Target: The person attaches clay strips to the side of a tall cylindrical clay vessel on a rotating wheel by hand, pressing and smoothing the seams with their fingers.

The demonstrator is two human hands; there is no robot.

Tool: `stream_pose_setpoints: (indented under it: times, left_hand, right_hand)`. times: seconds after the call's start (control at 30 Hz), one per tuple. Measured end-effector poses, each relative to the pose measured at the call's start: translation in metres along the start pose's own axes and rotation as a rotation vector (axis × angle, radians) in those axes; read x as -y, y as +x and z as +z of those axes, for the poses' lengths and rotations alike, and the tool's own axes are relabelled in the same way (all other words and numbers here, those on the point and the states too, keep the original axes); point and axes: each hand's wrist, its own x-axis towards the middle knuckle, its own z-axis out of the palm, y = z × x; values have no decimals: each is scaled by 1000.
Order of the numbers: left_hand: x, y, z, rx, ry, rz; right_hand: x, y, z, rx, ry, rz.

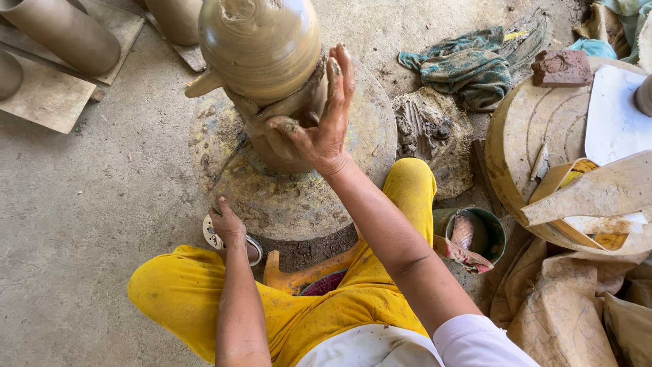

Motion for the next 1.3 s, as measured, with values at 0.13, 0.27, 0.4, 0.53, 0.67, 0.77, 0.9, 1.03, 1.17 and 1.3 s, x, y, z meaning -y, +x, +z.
stream_pose_setpoints:
  times: [0.13, 0.27, 0.4, 0.53, 0.67, 0.77, 0.9, 1.03, 1.17, 1.3]
  left_hand:
    - [1, -1, 1, 21, -14, -46]
    - [5, -1, 2, -6, -12, 41]
    - [1, 4, 2, 8, -8, -18]
    - [1, 3, 2, 6, 16, 3]
    - [1, 2, 1, 26, 21, -37]
    - [-1, 1, 2, 15, 20, 3]
    - [0, -1, 1, 31, -2, -25]
    - [0, -2, 2, 20, -4, -5]
    - [2, -1, 3, 21, 1, -10]
    - [6, 0, 5, -3, -19, 45]
  right_hand:
    - [-13, 10, -14, -48, -66, -45]
    - [-16, 16, -26, 1, -316, -401]
    - [-13, 25, -26, 66, -404, -554]
    - [-15, 27, -30, 106, -412, -523]
    - [-19, 22, -25, 145, -433, -571]
    - [-20, 20, -26, 195, -417, -580]
    - [-24, 20, -31, 226, -425, -598]
    - [-20, 24, -34, 282, -465, -599]
    - [-7, 30, -35, 279, -361, -458]
    - [10, 29, -38, 276, -317, -355]
